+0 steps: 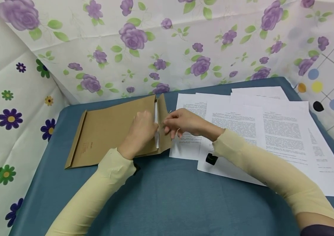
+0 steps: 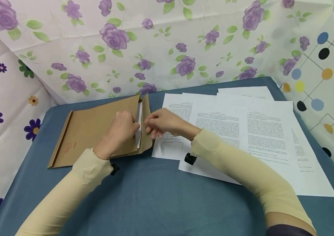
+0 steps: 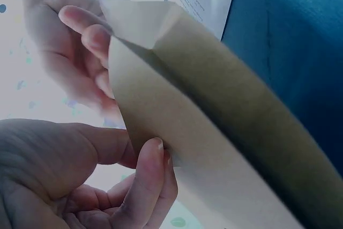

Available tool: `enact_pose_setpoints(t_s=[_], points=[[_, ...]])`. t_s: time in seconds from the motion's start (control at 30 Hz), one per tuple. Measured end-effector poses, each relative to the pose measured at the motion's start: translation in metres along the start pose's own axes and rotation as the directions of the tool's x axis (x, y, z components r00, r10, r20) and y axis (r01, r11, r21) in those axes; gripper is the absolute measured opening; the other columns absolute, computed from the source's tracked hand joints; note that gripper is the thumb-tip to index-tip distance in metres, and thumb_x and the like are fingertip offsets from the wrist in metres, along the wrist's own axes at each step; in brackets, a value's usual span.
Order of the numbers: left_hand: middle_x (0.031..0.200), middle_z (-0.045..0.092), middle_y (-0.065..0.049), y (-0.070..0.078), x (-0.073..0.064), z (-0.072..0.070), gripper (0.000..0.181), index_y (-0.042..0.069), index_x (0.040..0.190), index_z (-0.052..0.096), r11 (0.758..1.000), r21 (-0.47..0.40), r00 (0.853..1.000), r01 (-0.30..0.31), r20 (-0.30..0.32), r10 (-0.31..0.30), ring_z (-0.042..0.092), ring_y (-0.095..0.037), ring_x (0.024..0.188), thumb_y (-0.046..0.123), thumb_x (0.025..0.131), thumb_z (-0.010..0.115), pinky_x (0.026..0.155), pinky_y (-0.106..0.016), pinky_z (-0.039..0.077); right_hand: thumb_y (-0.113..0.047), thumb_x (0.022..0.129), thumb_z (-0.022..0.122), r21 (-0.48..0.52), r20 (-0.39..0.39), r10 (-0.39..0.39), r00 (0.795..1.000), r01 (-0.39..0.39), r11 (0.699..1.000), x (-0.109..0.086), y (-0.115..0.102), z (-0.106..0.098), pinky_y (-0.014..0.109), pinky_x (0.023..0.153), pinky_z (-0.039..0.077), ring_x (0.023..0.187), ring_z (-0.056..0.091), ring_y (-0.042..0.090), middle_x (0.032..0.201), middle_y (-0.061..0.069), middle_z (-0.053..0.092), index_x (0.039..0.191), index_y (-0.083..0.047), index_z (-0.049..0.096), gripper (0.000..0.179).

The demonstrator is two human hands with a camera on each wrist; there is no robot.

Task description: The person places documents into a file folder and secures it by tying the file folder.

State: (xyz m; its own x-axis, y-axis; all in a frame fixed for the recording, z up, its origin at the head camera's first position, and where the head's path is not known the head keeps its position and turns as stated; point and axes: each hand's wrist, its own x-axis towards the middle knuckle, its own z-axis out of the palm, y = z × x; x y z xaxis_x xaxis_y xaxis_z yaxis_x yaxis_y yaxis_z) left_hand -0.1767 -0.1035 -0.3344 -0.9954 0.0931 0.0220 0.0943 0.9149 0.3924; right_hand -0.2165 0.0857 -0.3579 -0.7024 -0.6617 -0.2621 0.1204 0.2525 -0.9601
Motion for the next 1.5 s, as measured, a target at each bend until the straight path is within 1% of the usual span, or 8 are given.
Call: enact_pose_setpoints(t_s=[0.17,0.43,0.6,0.83,1.0,1.07,1.3,1.5], points=[[0.076,0.065,-0.019,-0.003,0.000,0.002,0.008,-0.006,0.081,0.065,1.000,-0.011,1.000,0.019,0.002,-0.019,0.063,-0.030,0.066,-0.003,0.087,0.062,0.052,-0.034,0.048,-0.018,0.108,0.054,-0.036,-0.059,-0.029,0.998,0.027,0.999,-0.021,-0.004,-0.023,0.029,0.057,0.048,0.075,0.066,0.022,0.107,0.023,0.068,0.133,0.001,0.063,0.032],[0.069,0.056,-0.012,-0.006,0.000,0.004,0.020,0.001,0.067,0.059,1.000,-0.029,1.000,0.006,0.012,-0.005,0.056,-0.025,0.059,-0.005,0.087,0.057,0.050,-0.032,0.044,-0.020,0.106,0.060,-0.116,-0.140,0.002,0.990,-0.019,0.993,-0.053,0.007,-0.075,0.035,0.072,0.054,0.096,0.067,0.028,0.118,0.020,0.067,0.137,0.003,0.059,0.040],[0.069,0.055,-0.011,-0.005,0.001,0.004,0.022,0.000,0.066,0.059,1.000,-0.025,1.000,-0.001,0.017,0.002,0.055,-0.024,0.058,-0.005,0.087,0.057,0.049,-0.031,0.043,-0.020,0.104,0.063,-0.183,-0.239,0.004,0.971,-0.049,0.982,-0.075,0.007,-0.107,0.036,0.086,0.056,0.108,0.066,0.029,0.127,0.017,0.067,0.137,0.004,0.058,0.041],[0.071,0.055,-0.012,-0.006,0.001,0.005,0.021,0.000,0.067,0.059,0.999,-0.037,1.000,0.007,0.024,-0.006,0.054,-0.024,0.059,-0.005,0.088,0.057,0.050,-0.031,0.042,-0.024,0.105,0.061,-0.196,-0.343,0.020,0.939,-0.092,0.976,-0.102,0.006,-0.145,0.028,0.089,0.054,0.112,0.066,0.022,0.135,0.017,0.062,0.144,0.003,0.052,0.048],[0.070,0.054,-0.011,-0.008,0.000,0.004,0.021,0.000,0.069,0.059,0.998,-0.062,0.999,0.018,0.034,-0.015,0.053,-0.023,0.059,-0.006,0.088,0.054,0.050,-0.032,0.042,-0.028,0.105,0.062,-0.209,-0.384,0.030,0.923,-0.119,0.971,-0.114,0.011,-0.165,0.027,0.091,0.054,0.110,0.065,0.013,0.126,0.001,0.067,0.147,0.003,0.049,0.054],[0.070,0.054,-0.011,-0.007,0.000,0.004,0.021,0.000,0.069,0.059,0.998,-0.065,0.999,0.022,0.038,-0.019,0.053,-0.023,0.058,-0.006,0.088,0.054,0.050,-0.031,0.042,-0.030,0.104,0.062,-0.233,-0.410,0.035,0.911,-0.142,0.962,-0.119,0.013,-0.173,0.025,0.090,0.053,0.109,0.065,0.010,0.124,-0.003,0.067,0.148,0.002,0.049,0.056],[0.072,0.057,-0.013,-0.005,0.002,0.003,0.019,-0.001,0.072,0.061,0.998,-0.063,0.999,0.023,0.049,-0.020,0.055,-0.024,0.059,-0.004,0.089,0.055,0.050,-0.031,0.043,-0.041,0.102,0.063,-0.349,-0.482,0.054,0.874,-0.248,0.904,-0.129,0.021,-0.196,0.019,0.084,0.051,0.105,0.061,0.004,0.144,0.016,0.057,0.149,0.000,0.049,0.063],[0.071,0.058,-0.014,-0.007,0.001,0.002,0.018,-0.001,0.073,0.061,0.997,-0.065,0.998,0.047,0.054,-0.044,0.055,-0.024,0.058,-0.004,0.090,0.056,0.049,-0.030,0.043,-0.042,0.101,0.065,-0.486,-0.482,-0.004,0.876,-0.263,0.833,-0.127,0.031,-0.205,0.042,0.097,0.047,0.120,0.055,0.031,0.138,0.024,0.056,0.145,0.004,0.051,0.066]])
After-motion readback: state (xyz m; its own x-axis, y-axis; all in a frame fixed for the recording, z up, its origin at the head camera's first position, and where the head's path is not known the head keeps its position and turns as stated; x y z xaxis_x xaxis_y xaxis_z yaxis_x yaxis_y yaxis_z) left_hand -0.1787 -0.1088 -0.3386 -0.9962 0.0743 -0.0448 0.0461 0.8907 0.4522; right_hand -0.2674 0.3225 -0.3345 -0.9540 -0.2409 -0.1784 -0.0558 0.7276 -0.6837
